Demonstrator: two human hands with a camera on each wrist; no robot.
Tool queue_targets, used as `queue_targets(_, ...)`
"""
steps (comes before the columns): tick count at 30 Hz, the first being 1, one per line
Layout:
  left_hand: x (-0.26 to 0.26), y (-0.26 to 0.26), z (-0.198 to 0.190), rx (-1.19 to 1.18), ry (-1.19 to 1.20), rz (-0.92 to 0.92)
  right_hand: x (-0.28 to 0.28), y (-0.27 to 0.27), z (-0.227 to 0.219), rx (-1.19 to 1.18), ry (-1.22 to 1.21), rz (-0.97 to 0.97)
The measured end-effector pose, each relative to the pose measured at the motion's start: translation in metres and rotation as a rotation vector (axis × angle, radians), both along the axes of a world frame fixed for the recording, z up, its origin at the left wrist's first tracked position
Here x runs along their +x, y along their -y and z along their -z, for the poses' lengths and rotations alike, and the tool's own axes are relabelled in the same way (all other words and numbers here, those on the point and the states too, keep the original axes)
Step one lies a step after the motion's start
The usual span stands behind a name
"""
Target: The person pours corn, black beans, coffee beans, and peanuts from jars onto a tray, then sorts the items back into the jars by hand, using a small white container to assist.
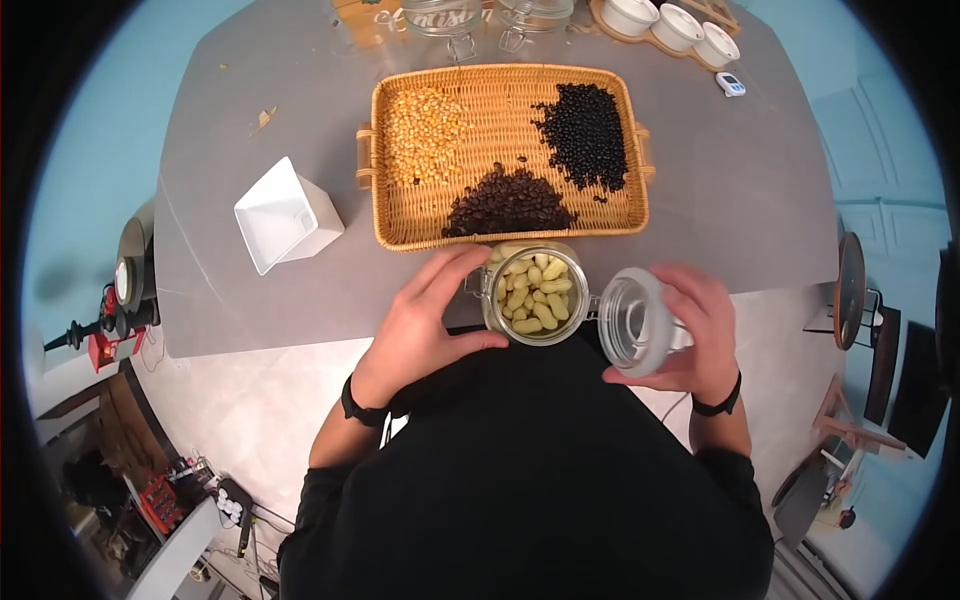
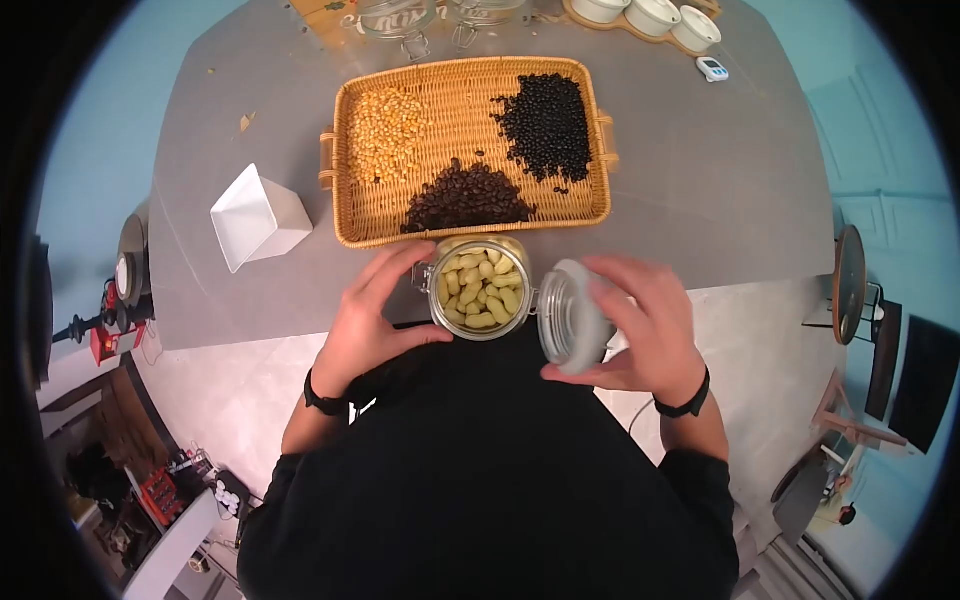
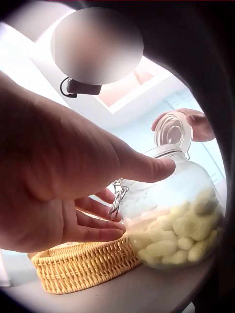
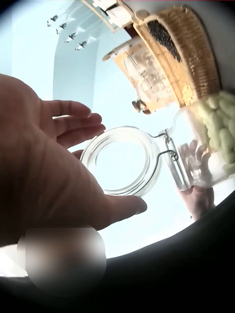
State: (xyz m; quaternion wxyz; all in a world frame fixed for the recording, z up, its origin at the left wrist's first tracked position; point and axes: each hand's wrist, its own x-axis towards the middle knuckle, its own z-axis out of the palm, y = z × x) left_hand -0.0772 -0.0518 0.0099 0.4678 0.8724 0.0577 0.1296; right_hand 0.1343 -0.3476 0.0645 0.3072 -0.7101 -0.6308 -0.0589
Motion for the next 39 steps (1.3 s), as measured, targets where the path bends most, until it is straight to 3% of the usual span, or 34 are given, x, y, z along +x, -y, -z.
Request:
queue_targets(6,0.008,-0.005,0.003,-0.162,-0.010,0.028,-0.023,-0.080,0.002,-0.169,-0.187,-0.165)
queue_targets(9,0.006,-0.008,0.012,-0.390,-0.042,0.014,-0.031,-0.097,0.020,-0.095,-0.271,-0.198)
queue_targets(12,0.002,-0.014,0.029,-0.893,0.097,0.073,-0.030,-0.100,0.022,-0.065,-0.262,-0.217)
queue_targets(15,0.000,-0.025,0.020,-1.090,0.111,0.126,-0.029,-0.100,0.027,-0.018,-0.256,-0.209)
queue_targets(19,0.009,-0.017,0.018,-0.845,0.124,0.062,-0.034,-0.100,0.034,0.021,-0.270,-0.155)
queue_targets(25,0.016,-0.028,0.030,-0.612,0.292,0.207,-0.036,-0.099,0.039,0.052,-0.306,-0.141)
queue_targets(28,0.011,-0.013,0.016,-0.914,0.185,0.067,-0.031,-0.100,0.035,0.027,-0.323,-0.182)
queue_targets(39,0.011,-0.016,0.019,-0.606,0.152,0.090,-0.036,-0.108,0.008,-0.055,-0.278,-0.122)
